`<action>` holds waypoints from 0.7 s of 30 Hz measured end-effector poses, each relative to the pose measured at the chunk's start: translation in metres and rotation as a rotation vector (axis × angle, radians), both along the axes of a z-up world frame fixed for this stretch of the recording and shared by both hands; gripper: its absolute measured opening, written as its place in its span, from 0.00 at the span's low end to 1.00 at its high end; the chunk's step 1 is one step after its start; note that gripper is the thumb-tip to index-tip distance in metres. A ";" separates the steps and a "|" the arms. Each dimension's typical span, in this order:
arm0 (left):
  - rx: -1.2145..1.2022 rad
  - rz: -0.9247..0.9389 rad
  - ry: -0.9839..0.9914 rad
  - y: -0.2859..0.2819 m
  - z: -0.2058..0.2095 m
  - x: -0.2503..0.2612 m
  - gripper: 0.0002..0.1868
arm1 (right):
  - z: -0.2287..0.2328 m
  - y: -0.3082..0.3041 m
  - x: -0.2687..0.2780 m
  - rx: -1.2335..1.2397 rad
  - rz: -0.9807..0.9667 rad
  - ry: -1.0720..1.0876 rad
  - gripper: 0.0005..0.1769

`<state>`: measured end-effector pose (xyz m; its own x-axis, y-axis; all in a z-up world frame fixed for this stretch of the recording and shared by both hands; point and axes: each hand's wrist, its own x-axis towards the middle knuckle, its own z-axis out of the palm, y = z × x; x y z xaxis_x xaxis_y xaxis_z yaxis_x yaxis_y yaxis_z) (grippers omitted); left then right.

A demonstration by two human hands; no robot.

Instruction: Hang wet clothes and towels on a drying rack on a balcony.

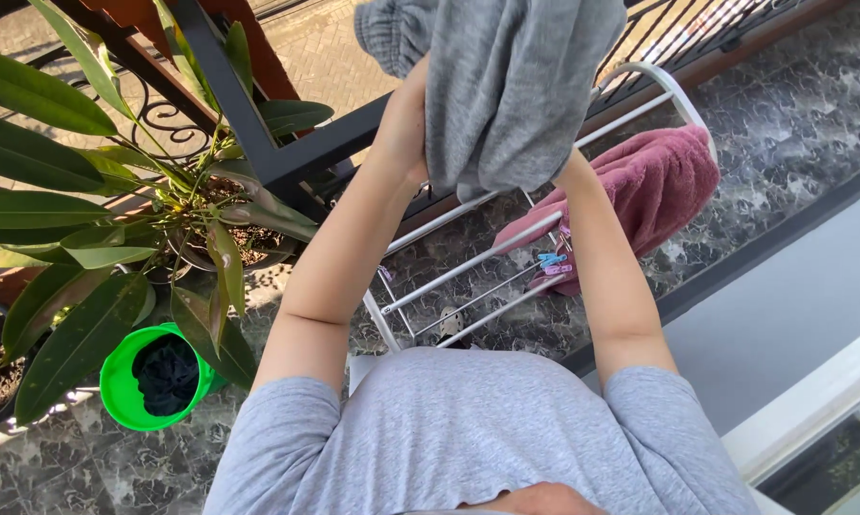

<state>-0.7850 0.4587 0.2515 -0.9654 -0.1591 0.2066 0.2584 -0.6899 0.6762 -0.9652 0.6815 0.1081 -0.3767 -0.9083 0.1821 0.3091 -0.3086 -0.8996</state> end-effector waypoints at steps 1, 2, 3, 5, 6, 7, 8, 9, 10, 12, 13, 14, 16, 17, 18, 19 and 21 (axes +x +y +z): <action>0.002 0.012 -0.001 0.000 -0.011 -0.004 0.28 | -0.008 -0.002 -0.010 0.023 0.046 0.008 0.38; -0.005 0.022 -0.074 0.000 -0.021 -0.008 0.29 | -0.015 -0.004 -0.019 0.046 0.091 0.017 0.39; -0.010 0.032 -0.148 0.000 -0.032 -0.012 0.29 | -0.023 -0.005 -0.028 0.068 0.135 0.026 0.40; -0.004 0.010 -0.202 -0.006 -0.071 -0.026 0.31 | -0.038 0.006 -0.053 0.111 0.220 0.043 0.41; 0.000 -0.026 -0.257 -0.009 -0.091 -0.031 0.34 | -0.044 0.002 -0.063 0.133 0.259 0.049 0.42; 0.002 -0.022 -0.261 -0.011 -0.094 -0.031 0.34 | -0.026 -0.002 -0.056 0.134 0.264 0.046 0.42; -0.111 -0.026 -0.299 -0.013 -0.097 -0.032 0.37 | -0.007 -0.006 -0.050 -0.009 0.188 -0.103 0.48; -0.224 -0.029 -0.338 -0.015 -0.100 -0.032 0.40 | 0.012 -0.010 -0.043 -0.153 0.112 -0.251 0.54; -0.223 -0.026 -0.340 -0.017 -0.103 -0.031 0.40 | 0.022 -0.015 -0.041 -0.152 0.116 -0.253 0.54; -0.525 0.021 -0.375 -0.020 -0.107 -0.027 0.43 | 0.042 -0.025 -0.037 -0.280 -0.115 -0.352 0.60; -0.522 0.026 -0.378 -0.024 -0.117 -0.027 0.43 | 0.039 -0.025 -0.044 -0.278 -0.110 -0.354 0.60; -0.584 0.022 -0.382 -0.029 -0.128 -0.026 0.43 | 0.036 -0.025 -0.050 -0.281 -0.166 -0.373 0.56; -0.646 0.020 -0.389 -0.037 -0.141 -0.024 0.43 | 0.037 -0.024 -0.055 -0.284 -0.219 -0.393 0.52; -0.523 0.039 -0.347 -0.041 -0.145 -0.022 0.40 | 0.042 -0.024 -0.055 -0.242 -0.230 -0.358 0.48; -0.401 0.055 -0.305 -0.045 -0.149 -0.020 0.38 | 0.046 -0.023 -0.054 -0.200 -0.243 -0.322 0.44; -0.402 0.056 -0.306 -0.050 -0.148 -0.016 0.38 | 0.044 -0.024 -0.055 -0.200 -0.242 -0.323 0.44; -0.069 0.155 -0.097 -0.061 -0.148 -0.009 0.31 | 0.039 -0.026 -0.055 -0.155 -0.230 -0.281 0.40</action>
<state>-0.7939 0.3977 0.1039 -0.9463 -0.2964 0.1292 0.2893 -0.5978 0.7476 -1.0206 0.6556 0.1467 -0.6223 -0.7639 0.1712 0.4438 -0.5244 -0.7267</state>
